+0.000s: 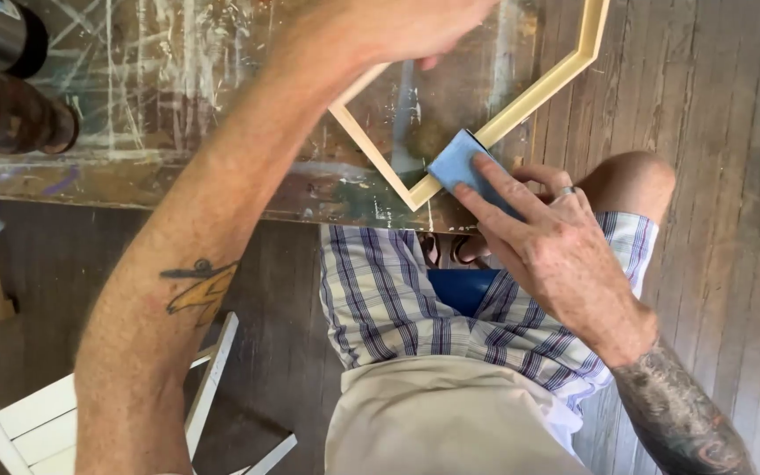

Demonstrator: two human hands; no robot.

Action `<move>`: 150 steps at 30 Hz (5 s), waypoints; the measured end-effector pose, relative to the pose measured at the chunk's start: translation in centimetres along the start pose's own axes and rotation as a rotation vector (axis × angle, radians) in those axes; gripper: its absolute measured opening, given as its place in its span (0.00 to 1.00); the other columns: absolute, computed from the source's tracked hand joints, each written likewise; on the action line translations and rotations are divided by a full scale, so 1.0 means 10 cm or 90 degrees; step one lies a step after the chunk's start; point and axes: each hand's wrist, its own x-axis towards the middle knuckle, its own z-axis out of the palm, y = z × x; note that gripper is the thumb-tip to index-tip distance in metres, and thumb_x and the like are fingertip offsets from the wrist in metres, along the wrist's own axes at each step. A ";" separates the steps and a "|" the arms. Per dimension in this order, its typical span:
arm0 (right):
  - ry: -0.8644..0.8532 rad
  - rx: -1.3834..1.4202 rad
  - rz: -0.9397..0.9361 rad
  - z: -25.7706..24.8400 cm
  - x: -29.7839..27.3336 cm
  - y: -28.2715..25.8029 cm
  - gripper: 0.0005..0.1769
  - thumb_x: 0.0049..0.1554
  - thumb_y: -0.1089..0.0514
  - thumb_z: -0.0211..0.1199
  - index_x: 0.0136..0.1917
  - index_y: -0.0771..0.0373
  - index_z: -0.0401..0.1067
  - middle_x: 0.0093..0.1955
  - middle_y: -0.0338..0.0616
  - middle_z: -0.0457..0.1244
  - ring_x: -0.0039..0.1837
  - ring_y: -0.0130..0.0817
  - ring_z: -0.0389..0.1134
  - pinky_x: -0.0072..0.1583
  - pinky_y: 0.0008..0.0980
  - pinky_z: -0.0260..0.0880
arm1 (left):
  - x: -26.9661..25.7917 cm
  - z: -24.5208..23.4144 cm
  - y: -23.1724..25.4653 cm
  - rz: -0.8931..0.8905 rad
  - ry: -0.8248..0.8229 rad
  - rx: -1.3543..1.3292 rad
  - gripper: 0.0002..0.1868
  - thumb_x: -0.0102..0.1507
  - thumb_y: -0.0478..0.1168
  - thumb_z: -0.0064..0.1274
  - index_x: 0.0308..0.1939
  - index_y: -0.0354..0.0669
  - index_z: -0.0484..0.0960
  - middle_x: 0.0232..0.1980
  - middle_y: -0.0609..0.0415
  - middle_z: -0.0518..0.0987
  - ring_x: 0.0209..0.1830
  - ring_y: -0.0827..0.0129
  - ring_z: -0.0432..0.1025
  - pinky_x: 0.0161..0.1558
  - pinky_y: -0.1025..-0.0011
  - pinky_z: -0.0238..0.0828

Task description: Sanding the edges and corners of a small wooden frame using a sanding block on a workbench.

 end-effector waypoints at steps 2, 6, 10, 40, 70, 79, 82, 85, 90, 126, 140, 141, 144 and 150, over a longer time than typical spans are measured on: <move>-0.008 -0.004 -0.002 0.01 0.00 0.00 0.29 0.63 0.56 0.63 0.77 0.54 0.65 0.80 0.48 0.59 0.67 0.52 0.61 0.52 0.47 0.70 | -0.13 -0.10 -0.10 0.041 0.020 0.098 0.24 0.74 0.64 0.38 0.36 0.55 0.74 0.29 0.70 0.73 0.24 0.85 0.67 0.31 0.85 0.69; -0.013 0.014 0.001 -0.05 0.04 -0.03 0.27 0.65 0.59 0.61 0.77 0.55 0.65 0.81 0.46 0.58 0.69 0.53 0.60 0.53 0.49 0.69 | -0.61 -0.13 -0.42 0.153 0.052 0.090 0.28 0.69 0.65 0.36 0.60 0.54 0.77 0.45 0.65 0.86 0.36 0.79 0.82 0.43 0.74 0.79; -0.023 0.014 0.009 -0.03 0.04 -0.06 0.28 0.65 0.57 0.62 0.77 0.56 0.65 0.81 0.49 0.57 0.68 0.53 0.60 0.52 0.47 0.69 | -0.71 0.53 -1.05 0.336 0.226 -0.381 0.27 0.77 0.36 0.54 0.76 0.44 0.60 0.65 0.36 0.83 0.53 0.53 0.87 0.53 0.64 0.95; 0.032 0.088 0.061 0.30 -0.05 -0.32 0.31 0.62 0.56 0.71 0.76 0.59 0.68 0.78 0.57 0.57 0.69 0.53 0.56 0.59 0.54 0.72 | -0.53 1.19 -0.96 0.397 0.691 -0.341 0.07 0.80 0.44 0.40 0.61 0.53 0.70 0.20 0.60 0.71 0.15 0.75 0.73 0.23 0.78 0.62; 0.006 0.177 -0.085 0.10 0.05 0.21 0.28 0.57 0.52 0.71 0.69 0.59 0.72 0.75 0.55 0.63 0.76 0.51 0.66 0.74 0.53 0.62 | -0.41 1.22 -1.05 0.468 0.723 -0.343 0.08 0.80 0.37 0.38 0.62 0.47 0.69 0.38 0.54 0.78 0.15 0.74 0.71 0.16 0.79 0.61; 0.011 0.149 -0.084 0.09 0.07 0.37 0.26 0.58 0.53 0.72 0.68 0.58 0.74 0.74 0.55 0.64 0.75 0.51 0.68 0.73 0.55 0.64 | -0.42 1.23 -1.05 0.471 0.728 -0.331 0.08 0.79 0.36 0.38 0.61 0.47 0.69 0.46 0.53 0.78 0.15 0.73 0.70 0.14 0.78 0.59; 0.014 0.104 -0.073 0.01 0.05 0.56 0.27 0.58 0.54 0.73 0.69 0.61 0.74 0.75 0.57 0.64 0.70 0.54 0.70 0.70 0.51 0.68 | -0.42 1.22 -1.03 0.458 0.728 -0.332 0.07 0.79 0.36 0.38 0.60 0.46 0.69 0.44 0.53 0.78 0.14 0.73 0.69 0.15 0.77 0.60; 0.040 0.029 -0.025 0.08 0.10 0.56 0.25 0.63 0.48 0.64 0.72 0.54 0.73 0.75 0.54 0.66 0.66 0.55 0.72 0.58 0.45 0.71 | -0.43 1.25 -1.07 0.476 0.728 -0.337 0.08 0.80 0.38 0.38 0.62 0.48 0.69 0.44 0.53 0.78 0.14 0.73 0.69 0.14 0.77 0.58; 0.019 0.072 -0.090 0.11 0.12 0.40 0.33 0.57 0.55 0.73 0.74 0.51 0.69 0.80 0.45 0.60 0.73 0.51 0.61 0.66 0.45 0.71 | -0.44 1.19 -0.97 0.467 0.732 -0.340 0.05 0.79 0.37 0.38 0.58 0.45 0.68 0.47 0.53 0.77 0.13 0.72 0.67 0.14 0.75 0.55; 0.059 -0.004 -0.099 0.02 -0.10 0.39 0.26 0.63 0.51 0.67 0.70 0.63 0.71 0.71 0.57 0.67 0.68 0.48 0.73 0.68 0.49 0.76 | -0.52 1.30 -0.97 0.493 0.777 -0.228 0.14 0.73 0.24 0.39 0.57 0.45 0.70 0.23 0.58 0.67 0.11 0.71 0.67 0.18 0.74 0.56; 0.051 0.061 0.041 0.26 -0.13 0.08 0.26 0.68 0.56 0.63 0.78 0.51 0.64 0.79 0.54 0.58 0.77 0.54 0.62 0.67 0.50 0.67 | -0.72 1.58 -1.19 0.648 0.616 0.064 0.26 0.70 0.22 0.55 0.71 0.41 0.72 0.24 0.63 0.60 0.18 0.71 0.56 0.20 0.67 0.59; 0.050 0.059 0.044 0.29 -0.14 0.11 0.26 0.68 0.56 0.63 0.78 0.51 0.64 0.79 0.54 0.58 0.77 0.54 0.62 0.67 0.50 0.67 | -0.69 1.61 -1.22 0.650 0.615 0.061 0.26 0.70 0.22 0.55 0.71 0.41 0.72 0.24 0.63 0.60 0.18 0.71 0.56 0.20 0.67 0.59; 0.040 -0.003 0.044 0.33 -0.16 0.17 0.35 0.61 0.60 0.70 0.79 0.52 0.64 0.80 0.48 0.59 0.73 0.47 0.66 0.55 0.42 0.72 | -0.62 1.65 -1.26 0.650 0.656 0.022 0.15 0.74 0.30 0.52 0.66 0.41 0.77 0.21 0.64 0.65 0.14 0.74 0.58 0.14 0.71 0.61; -0.025 0.002 0.021 0.22 -0.13 0.04 0.38 0.52 0.66 0.67 0.75 0.53 0.66 0.77 0.46 0.61 0.73 0.54 0.62 0.58 0.52 0.71 | -0.72 1.58 -1.16 0.630 0.618 0.086 0.20 0.73 0.28 0.57 0.68 0.42 0.75 0.25 0.60 0.61 0.20 0.68 0.57 0.22 0.65 0.61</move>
